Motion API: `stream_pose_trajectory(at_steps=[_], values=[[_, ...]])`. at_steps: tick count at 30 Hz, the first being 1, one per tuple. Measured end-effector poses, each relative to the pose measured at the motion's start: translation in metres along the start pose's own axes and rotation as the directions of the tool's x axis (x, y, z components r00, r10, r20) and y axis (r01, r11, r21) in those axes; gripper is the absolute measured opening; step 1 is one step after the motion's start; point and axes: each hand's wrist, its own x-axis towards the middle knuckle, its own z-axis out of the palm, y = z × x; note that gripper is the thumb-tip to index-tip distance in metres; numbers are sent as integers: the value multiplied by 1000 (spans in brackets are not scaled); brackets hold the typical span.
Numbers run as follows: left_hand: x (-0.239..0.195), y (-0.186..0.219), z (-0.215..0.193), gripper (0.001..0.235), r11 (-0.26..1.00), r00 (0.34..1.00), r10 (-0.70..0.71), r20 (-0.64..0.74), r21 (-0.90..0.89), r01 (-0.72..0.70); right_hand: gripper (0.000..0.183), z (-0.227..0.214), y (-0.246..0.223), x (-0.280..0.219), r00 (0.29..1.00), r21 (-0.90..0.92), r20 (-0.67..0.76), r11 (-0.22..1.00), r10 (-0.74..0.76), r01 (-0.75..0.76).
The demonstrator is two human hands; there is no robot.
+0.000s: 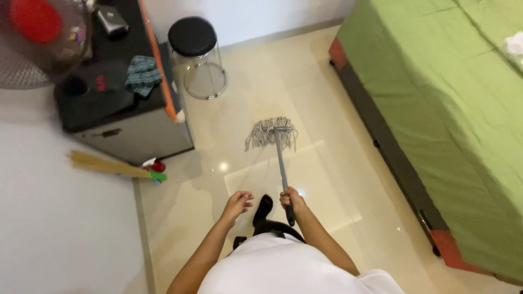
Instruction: Sweeping and mopping the floor in a hotel room.
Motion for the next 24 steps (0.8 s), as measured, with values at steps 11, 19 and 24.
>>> stream_pose_trajectory(at_steps=[11, 19, 24], values=[[161, 179, -3, 24, 990, 987, 138, -80, -21, -140, 38, 175, -250, 49, 935, -27, 252, 964, -251, 266], [320, 222, 20, 23, 996, 994, 11, 107, 88, -21, 49, 280, -297, -31, 676, -483, 434, 479, -596, 733], [418, 303, 46, 21, 979, 943, 67, 325, 162, -125, 24, 378, -309, -32, 291, -692, 627, -345, -723, 634]])
